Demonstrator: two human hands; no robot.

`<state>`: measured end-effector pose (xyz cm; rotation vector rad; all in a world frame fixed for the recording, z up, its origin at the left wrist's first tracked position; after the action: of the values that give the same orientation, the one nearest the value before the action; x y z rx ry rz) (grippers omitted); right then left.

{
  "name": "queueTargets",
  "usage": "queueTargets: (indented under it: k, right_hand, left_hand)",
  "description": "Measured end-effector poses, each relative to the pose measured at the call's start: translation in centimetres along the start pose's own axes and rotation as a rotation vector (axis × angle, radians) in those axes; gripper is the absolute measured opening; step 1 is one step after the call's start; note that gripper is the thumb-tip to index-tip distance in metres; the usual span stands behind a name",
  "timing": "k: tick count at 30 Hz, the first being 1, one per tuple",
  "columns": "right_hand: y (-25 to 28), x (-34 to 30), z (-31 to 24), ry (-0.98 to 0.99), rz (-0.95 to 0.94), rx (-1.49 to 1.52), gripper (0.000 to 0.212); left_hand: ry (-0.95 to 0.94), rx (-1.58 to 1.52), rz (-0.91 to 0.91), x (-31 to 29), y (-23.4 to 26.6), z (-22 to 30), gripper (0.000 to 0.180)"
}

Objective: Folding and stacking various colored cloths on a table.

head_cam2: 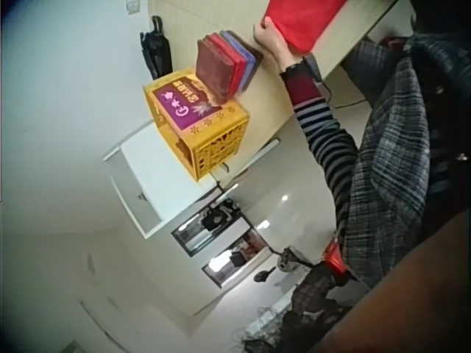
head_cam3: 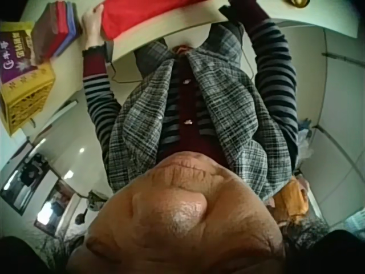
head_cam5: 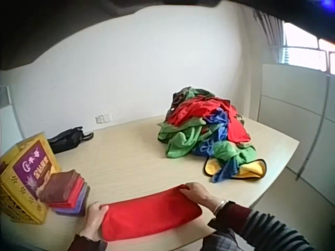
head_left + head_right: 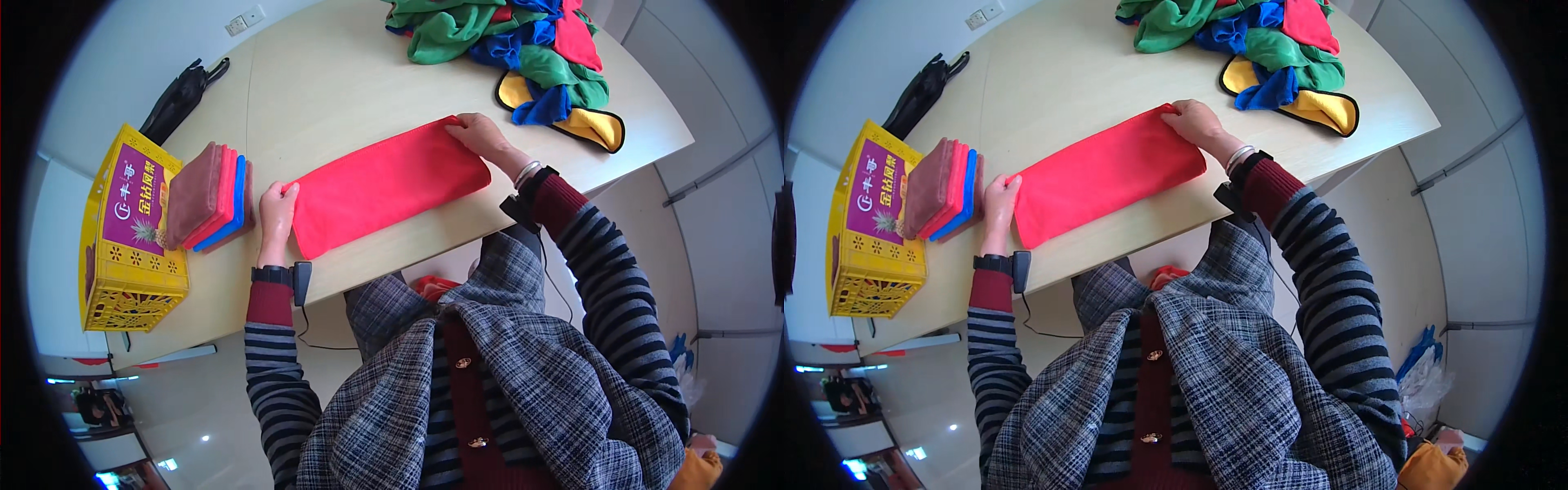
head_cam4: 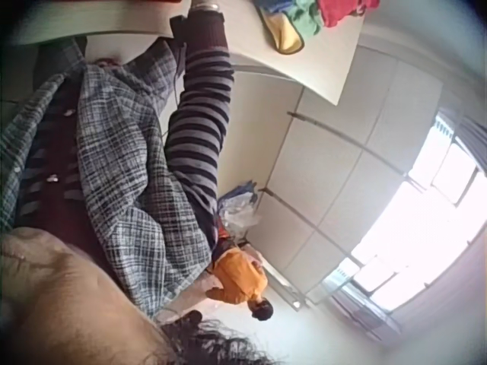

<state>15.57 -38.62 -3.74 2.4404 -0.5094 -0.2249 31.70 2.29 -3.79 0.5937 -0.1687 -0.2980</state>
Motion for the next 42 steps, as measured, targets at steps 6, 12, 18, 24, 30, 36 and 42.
queueTargets:
  k: [6,12,18,24,30,36,42]
  right_hand:
    - [0.4,-0.5,-0.9,-0.044,0.021,-0.072,0.048]
    - [0.9,-7.2,1.6,-0.205,-0.003,0.211,0.050]
    - [0.6,-10.3,-0.7,-0.092,0.280,0.040,0.038]
    - [1.0,-10.7,-1.6,0.073,0.468,-0.207,0.021]
    - [0.8,-10.9,-1.9,0.141,0.457,-0.318,0.019]
    - [1.8,-12.0,-1.4,0.108,0.450,-0.309,0.021]
    - [3.0,-13.4,-4.3,0.235,0.550,-0.370,0.027]
  left_hand:
    - [-0.097,0.021,0.136,0.1,0.5,-1.7,0.027]
    - [0.030,-0.185,0.083,-7.8,-0.2,-2.3,0.046]
    - [-0.079,0.314,0.332,-12.6,0.7,0.9,0.049]
    - [-0.177,0.485,0.454,-13.9,1.9,2.2,0.047]
    - [-0.242,0.670,0.440,-15.5,1.3,3.4,0.045]
    - [-0.247,0.709,0.426,-16.2,1.3,4.4,0.044]
    - [-0.293,0.821,0.450,-16.6,1.8,7.2,0.046]
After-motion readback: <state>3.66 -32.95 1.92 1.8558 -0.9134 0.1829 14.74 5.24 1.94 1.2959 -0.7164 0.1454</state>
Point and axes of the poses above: each hand's wrist, its own x-axis towards the middle knuckle, its own y-axis out of the back of the hand, z = x × y, the point moved 10 cm from there along x, towards the middle knuckle, and after that the axes turned 4 degrees about x, right-handed, at the moved point
